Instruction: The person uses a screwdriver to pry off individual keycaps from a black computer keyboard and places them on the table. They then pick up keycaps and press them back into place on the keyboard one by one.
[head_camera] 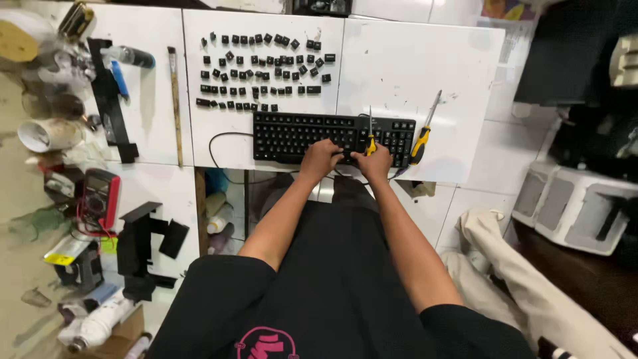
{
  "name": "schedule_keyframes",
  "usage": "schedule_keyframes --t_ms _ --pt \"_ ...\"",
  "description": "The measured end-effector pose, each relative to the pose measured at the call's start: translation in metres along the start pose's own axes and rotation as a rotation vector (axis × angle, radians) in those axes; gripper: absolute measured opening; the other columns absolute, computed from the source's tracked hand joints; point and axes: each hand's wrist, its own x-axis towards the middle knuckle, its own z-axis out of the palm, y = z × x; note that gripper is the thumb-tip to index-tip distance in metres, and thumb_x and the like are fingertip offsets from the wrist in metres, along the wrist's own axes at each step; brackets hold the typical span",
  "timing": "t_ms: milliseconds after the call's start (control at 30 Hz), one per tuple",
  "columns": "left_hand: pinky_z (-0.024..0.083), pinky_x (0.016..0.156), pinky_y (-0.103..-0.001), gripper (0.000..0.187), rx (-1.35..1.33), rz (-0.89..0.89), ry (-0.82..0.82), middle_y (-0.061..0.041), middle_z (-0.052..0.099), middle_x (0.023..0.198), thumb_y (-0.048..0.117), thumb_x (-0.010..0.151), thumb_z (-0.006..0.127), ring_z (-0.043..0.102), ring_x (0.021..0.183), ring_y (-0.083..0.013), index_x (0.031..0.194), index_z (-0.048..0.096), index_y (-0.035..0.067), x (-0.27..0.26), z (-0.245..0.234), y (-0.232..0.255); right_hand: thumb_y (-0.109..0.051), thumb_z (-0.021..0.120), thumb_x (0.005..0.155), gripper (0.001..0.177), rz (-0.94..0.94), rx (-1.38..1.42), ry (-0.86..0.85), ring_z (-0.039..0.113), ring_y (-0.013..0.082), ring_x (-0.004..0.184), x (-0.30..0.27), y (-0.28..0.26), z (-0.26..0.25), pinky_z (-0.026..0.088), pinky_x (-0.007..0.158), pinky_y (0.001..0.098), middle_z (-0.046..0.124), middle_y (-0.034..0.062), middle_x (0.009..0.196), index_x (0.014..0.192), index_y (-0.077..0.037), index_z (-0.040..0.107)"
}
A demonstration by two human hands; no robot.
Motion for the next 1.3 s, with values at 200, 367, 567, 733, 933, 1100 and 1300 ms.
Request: schedule_keyframes --t_ms 200,367,567,733,933,1100,1300 --pt "0.065 0.079 -0.036 0.013 -0.028 -0.083 0.09 -0.008 0.078 0.097 0.016 0.093 0.084 0.076 0.092 -0.0273 0.105 0.083 0.01 -0.004 0.017 -0.001 -0.034 0.104 0.066 0.042 -0.058 0.065 -0.037 0.078 0.0331 0.09 0.012 0.02 0.004 0.06 0.081 0.0394 0.077 0.0109 0.082 0.083 -0.011 0.073" --pt "0.066 0.078 -0.038 0.016 -0.088 -0.09 0.105 -0.012 0.079 0.097 0.018 0.093 0.084 0.077 0.093 -0.0312 0.104 0.083 0.006 -0.002 0.018 -0.003 -0.034 0.103 0.066 0.041 -0.063 0.071 -0.026 0.078 0.0312 0.087 0.015 0.028 0.009 0.06 0.079 0.0384 0.076 0.0093 0.079 0.08 -0.013 0.072" --pt "0.066 0.077 -0.038 0.015 -0.049 -0.12 0.15 -0.008 0.079 0.093 0.024 0.093 0.086 0.078 0.089 -0.03 0.101 0.084 0.012 -0.001 0.026 -0.004 -0.034 0.103 0.063 0.042 -0.053 -0.006 0.03 0.078 0.0336 0.089 0.024 0.036 0.023 0.06 0.082 0.0408 0.076 0.0105 0.081 0.08 -0.012 0.071" --pt "0.067 0.078 -0.041 0.015 -0.02 -0.179 0.172 -0.006 0.08 0.094 0.032 0.089 0.086 0.078 0.094 -0.031 0.1 0.084 0.022 0.007 0.056 -0.023 -0.036 0.104 0.062 0.044 -0.021 -0.049 0.051 0.078 0.0348 0.09 0.018 0.029 0.021 0.06 0.082 0.0412 0.076 0.0107 0.083 0.081 -0.012 0.072" --pt "0.068 0.076 -0.047 0.021 -0.203 -0.455 0.153 -0.013 0.081 0.087 0.02 0.082 0.094 0.08 0.092 -0.0381 0.099 0.086 0.012 0.014 0.028 -0.005 -0.037 0.106 0.063 0.045 0.018 0.018 -0.011 0.077 0.0263 0.084 0.02 0.031 0.017 0.06 0.081 0.0358 0.074 0.0034 0.078 0.079 -0.016 0.07" --pt "0.067 0.076 -0.045 0.021 -0.192 -0.426 0.15 -0.013 0.082 0.088 0.021 0.08 0.095 0.081 0.09 -0.0364 0.098 0.087 0.015 0.012 0.029 -0.003 -0.036 0.104 0.066 0.043 0.048 0.019 -0.066 0.077 0.0257 0.086 0.024 0.032 0.014 0.059 0.081 0.0354 0.075 0.0033 0.08 0.08 -0.016 0.069" --pt "0.067 0.079 -0.046 0.017 -0.258 -0.377 0.14 -0.019 0.082 0.095 0.01 0.087 0.089 0.08 0.094 -0.0401 0.104 0.086 0.009 0.007 0.027 -0.005 -0.037 0.103 0.064 0.043 0.074 0.065 -0.072 0.076 0.0247 0.085 0.025 0.037 0.016 0.059 0.082 0.0347 0.073 0.0033 0.078 0.08 -0.018 0.068"
